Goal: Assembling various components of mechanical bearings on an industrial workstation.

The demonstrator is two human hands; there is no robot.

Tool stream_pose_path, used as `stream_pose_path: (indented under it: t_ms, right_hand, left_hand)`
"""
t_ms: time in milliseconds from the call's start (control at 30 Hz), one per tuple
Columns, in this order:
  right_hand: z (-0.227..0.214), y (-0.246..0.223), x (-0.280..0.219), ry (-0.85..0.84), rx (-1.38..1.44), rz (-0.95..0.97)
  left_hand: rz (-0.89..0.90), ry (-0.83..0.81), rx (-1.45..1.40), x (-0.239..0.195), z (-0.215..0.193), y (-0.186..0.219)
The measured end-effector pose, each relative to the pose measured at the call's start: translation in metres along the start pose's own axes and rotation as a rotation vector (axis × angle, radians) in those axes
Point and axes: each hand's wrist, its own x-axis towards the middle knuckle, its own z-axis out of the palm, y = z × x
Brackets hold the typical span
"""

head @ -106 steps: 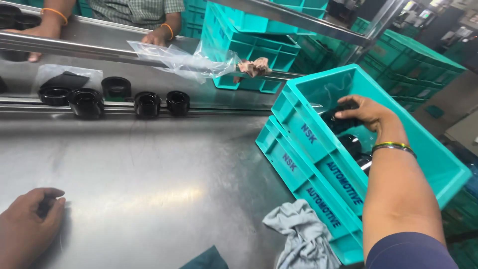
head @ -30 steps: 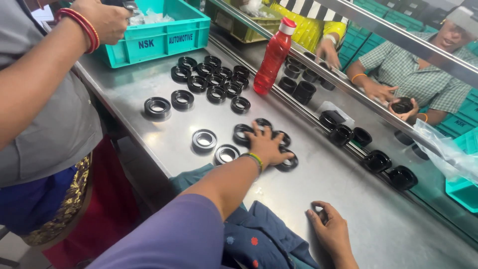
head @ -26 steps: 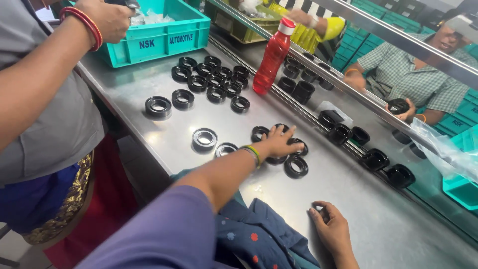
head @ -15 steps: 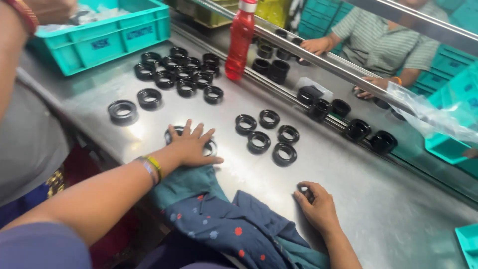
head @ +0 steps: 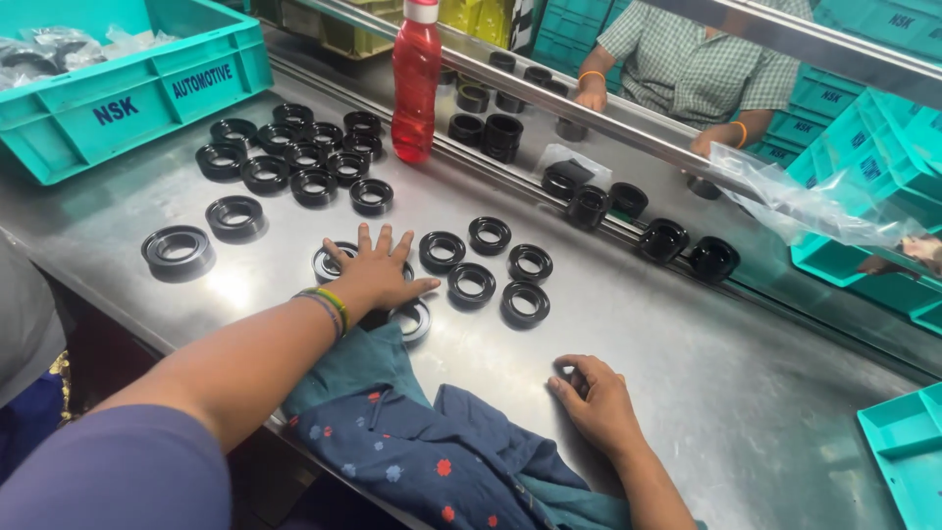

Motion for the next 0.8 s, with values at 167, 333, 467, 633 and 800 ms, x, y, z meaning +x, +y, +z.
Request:
stream_pose_path:
  t_ms: [167,333,467,633,800]
  right_hand:
    - [0.001,0.003,0.004,0.009,-0.003,-0.013]
    - [0.004,0.02,0.003,0.084,0.055,-0.18]
    - [0.002,0.018,0.005,0.042,0.067,-0.069]
    - [0.008,0.021,0.002,0.06,0.076,-0.103]
    - [0.001,0.009,-0.001,0.04,0.062,-0.093]
  left_hand:
    - [-0.081,0.094,-0.077,0.028,0.003,0.016]
    - [0.06,0.526,-0.063,0.031,0.041,0.034]
    - [0.597,0.444,-0.173,-0.054,0.041,0.045]
    - [0.736,0.05,-0.086,-0.164,0.014,0.022]
    - [0.569,-0.313,-0.233,-0.157,0.007,-0.002]
